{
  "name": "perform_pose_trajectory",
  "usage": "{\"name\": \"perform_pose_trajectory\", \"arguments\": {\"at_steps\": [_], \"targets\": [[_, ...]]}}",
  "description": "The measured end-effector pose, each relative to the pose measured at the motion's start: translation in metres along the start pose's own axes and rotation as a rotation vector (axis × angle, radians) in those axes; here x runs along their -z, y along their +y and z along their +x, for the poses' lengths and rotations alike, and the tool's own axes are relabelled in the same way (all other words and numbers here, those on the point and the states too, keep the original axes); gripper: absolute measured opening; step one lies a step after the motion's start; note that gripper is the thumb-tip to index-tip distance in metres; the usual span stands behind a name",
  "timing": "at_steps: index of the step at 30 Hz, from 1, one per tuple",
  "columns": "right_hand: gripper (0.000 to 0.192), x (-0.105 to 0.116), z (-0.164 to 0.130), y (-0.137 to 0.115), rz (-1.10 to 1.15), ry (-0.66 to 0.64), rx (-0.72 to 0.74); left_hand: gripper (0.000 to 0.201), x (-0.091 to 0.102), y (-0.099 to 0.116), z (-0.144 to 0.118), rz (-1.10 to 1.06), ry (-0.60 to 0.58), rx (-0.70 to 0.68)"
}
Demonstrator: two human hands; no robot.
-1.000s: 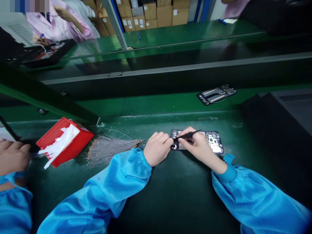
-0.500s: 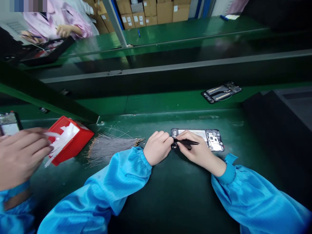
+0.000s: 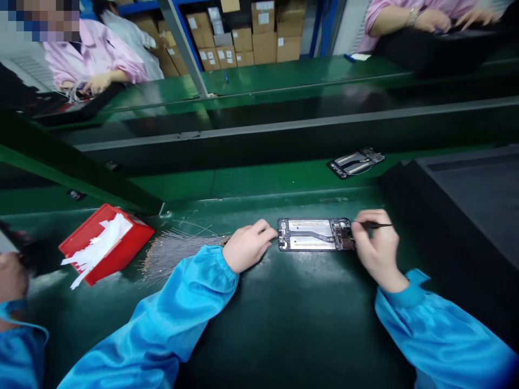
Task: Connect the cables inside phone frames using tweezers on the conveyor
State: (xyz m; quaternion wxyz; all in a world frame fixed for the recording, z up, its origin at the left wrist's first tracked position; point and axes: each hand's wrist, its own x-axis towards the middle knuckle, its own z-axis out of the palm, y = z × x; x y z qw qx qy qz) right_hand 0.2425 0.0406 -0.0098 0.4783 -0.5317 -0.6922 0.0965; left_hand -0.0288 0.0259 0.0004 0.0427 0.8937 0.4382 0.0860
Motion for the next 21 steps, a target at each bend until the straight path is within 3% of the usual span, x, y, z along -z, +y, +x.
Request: {"name": "perform_pose_trajectory", "arguments": {"at_steps": [2,6,10,14,21], "targets": [[0.003,0.015,-0.003,0.015,-0.123,0.025,-0.088,0.016,0.002,0.005,0.0,0.034,-0.004,-0.168],[0.004,0.019,-0.014,0.012,-0.058,-0.158,-0.094,0.019,0.001,0.019,0.005,0.082,0.035,-0.317],[0.003,0.01,-0.019,-0.007,0.198,-0.324,-0.098,0.019,-0.001,0.028,0.01,0.099,0.028,-0.296],[0.009,0.01,-0.023,-0.016,0.4,-0.409,-0.106,0.016,-0.005,0.039,0.017,0.114,0.001,-0.276],[0.007,0.012,-0.027,-0.02,0.328,-0.457,-0.227,0.017,-0.015,0.056,0.025,0.068,0.034,-0.184]]}}
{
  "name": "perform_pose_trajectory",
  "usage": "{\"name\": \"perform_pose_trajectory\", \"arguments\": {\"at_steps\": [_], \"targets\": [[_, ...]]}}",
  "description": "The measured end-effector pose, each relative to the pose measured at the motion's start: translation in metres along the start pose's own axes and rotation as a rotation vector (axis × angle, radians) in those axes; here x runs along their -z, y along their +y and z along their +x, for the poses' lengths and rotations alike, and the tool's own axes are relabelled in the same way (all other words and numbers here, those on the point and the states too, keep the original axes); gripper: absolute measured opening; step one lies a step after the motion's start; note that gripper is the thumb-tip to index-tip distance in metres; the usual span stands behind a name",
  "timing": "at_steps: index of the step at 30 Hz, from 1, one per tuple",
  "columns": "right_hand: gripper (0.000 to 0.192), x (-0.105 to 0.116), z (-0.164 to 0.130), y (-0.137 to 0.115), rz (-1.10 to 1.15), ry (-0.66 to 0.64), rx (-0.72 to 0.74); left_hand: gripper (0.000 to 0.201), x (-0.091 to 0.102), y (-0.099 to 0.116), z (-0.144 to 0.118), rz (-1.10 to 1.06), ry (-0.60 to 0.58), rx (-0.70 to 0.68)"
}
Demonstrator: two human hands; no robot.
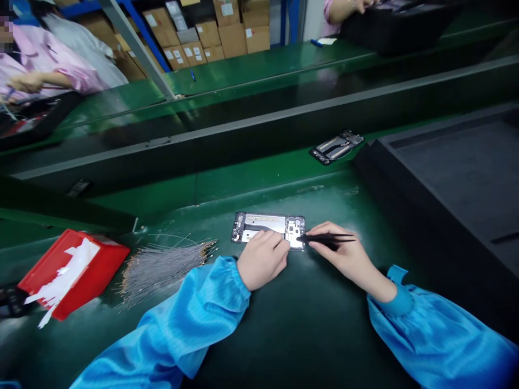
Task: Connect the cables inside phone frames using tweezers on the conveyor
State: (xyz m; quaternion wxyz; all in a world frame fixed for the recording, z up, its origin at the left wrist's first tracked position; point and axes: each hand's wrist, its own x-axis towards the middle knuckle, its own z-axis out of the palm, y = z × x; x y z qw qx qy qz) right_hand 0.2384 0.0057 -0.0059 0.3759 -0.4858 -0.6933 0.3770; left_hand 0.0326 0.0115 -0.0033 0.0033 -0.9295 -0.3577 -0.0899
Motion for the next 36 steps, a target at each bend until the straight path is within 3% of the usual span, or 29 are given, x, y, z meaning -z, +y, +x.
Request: {"name": "perform_pose_trajectory", "arguments": {"at_steps": [17,36], "targets": [[0.004,0.0012,0.001,-0.0021,-0.052,0.006,-0.021,0.021,-0.0066,0.0005,0.0044,-0.028,0.073,0.018],[0.003,0.001,0.0005,-0.0041,-0.089,0.022,0.003,0.018,-0.0042,0.0036,0.0059,-0.024,0.022,0.038]]}}
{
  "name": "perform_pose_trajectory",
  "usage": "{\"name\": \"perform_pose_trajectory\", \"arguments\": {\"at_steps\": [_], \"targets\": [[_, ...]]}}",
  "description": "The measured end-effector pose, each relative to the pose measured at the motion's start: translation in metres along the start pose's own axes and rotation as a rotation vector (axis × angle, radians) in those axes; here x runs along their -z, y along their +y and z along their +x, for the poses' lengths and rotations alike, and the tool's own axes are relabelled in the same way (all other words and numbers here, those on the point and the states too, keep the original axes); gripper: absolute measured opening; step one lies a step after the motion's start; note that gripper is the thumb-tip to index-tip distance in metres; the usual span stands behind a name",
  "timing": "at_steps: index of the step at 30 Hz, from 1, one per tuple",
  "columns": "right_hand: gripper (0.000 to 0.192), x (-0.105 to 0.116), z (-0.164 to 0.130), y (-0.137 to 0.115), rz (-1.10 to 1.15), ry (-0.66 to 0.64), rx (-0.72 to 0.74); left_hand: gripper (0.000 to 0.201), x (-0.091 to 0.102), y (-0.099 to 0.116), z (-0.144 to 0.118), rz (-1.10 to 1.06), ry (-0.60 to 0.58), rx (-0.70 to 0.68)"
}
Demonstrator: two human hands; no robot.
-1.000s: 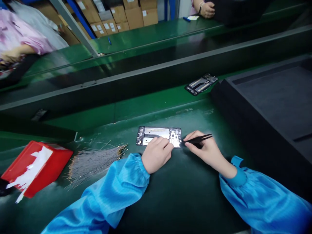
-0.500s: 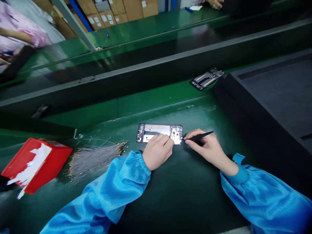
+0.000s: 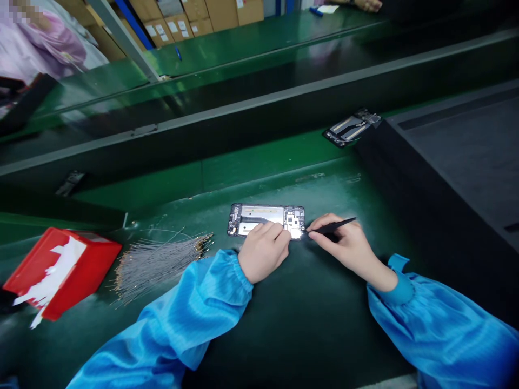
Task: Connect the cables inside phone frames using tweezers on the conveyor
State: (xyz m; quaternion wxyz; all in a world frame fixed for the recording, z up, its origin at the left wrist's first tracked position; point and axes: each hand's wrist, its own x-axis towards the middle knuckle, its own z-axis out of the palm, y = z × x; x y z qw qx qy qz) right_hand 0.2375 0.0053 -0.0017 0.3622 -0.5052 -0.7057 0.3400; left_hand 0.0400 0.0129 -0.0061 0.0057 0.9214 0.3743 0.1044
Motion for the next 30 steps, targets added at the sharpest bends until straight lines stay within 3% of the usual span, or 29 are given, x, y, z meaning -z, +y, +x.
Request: {"name": "perform_pose_trajectory", "arguments": {"at_steps": [10,15,22,30], "targets": [[0.003,-0.001,-0.001,0.002,0.006,0.002,0.039,0.018,0.001,0.0,-0.001,0.012,0.01,-0.007],[0.007,-0.005,-0.006,0.002,-0.001,-0.009,0.192,0.019,-0.001,0.0,0.0,0.009,0.007,-0.001],[0.012,-0.006,-0.012,-0.003,-0.174,-0.111,0.391,0.019,0.0,0.0,0.0,-0.001,0.001,-0.003],[0.021,-0.001,0.006,0.001,-0.038,-0.091,0.342,0.015,-0.005,-0.005,0.003,-0.071,-0.014,0.048]]}}
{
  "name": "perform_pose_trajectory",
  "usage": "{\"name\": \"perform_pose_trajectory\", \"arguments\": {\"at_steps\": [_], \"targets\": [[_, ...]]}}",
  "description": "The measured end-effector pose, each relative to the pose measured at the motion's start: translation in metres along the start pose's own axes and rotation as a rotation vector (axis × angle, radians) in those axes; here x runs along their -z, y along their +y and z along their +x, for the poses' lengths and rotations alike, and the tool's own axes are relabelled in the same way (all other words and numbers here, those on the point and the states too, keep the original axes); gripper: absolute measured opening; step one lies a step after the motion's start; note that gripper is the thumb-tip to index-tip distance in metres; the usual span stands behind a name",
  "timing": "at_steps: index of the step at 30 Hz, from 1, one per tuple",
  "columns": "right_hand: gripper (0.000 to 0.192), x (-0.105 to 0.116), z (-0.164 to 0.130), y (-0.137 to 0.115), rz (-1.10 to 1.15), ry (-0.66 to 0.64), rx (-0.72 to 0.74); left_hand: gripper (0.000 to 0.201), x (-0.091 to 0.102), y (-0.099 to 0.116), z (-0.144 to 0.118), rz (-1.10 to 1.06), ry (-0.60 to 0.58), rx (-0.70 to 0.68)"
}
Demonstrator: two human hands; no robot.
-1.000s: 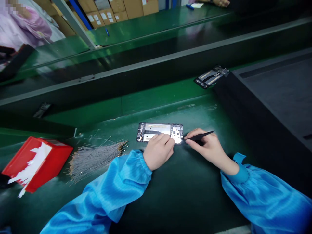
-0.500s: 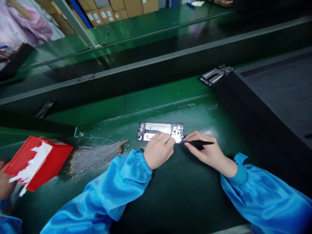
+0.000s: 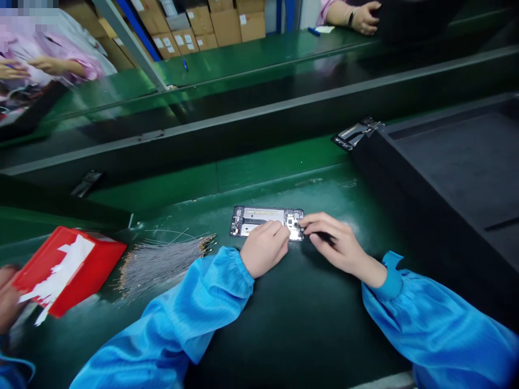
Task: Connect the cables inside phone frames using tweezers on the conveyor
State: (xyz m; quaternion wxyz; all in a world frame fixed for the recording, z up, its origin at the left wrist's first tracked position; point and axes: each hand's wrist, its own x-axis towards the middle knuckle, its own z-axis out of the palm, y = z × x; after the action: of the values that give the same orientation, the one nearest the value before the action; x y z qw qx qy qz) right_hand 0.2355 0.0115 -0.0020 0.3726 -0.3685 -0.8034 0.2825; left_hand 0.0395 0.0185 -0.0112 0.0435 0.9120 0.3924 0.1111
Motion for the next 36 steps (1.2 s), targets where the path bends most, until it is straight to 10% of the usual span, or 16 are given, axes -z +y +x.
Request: {"name": "perform_pose_trajectory", "arguments": {"at_steps": [9,36], "targets": [[0.069,0.003,0.031,0.016,-0.251,-0.353,-0.068,0.015,0.0,-0.002,0.007,-0.032,0.052,0.03],[0.066,0.006,0.038,0.01,-0.237,-0.421,-0.183,0.026,0.001,-0.005,-0.011,-0.314,0.088,-0.128]]}}
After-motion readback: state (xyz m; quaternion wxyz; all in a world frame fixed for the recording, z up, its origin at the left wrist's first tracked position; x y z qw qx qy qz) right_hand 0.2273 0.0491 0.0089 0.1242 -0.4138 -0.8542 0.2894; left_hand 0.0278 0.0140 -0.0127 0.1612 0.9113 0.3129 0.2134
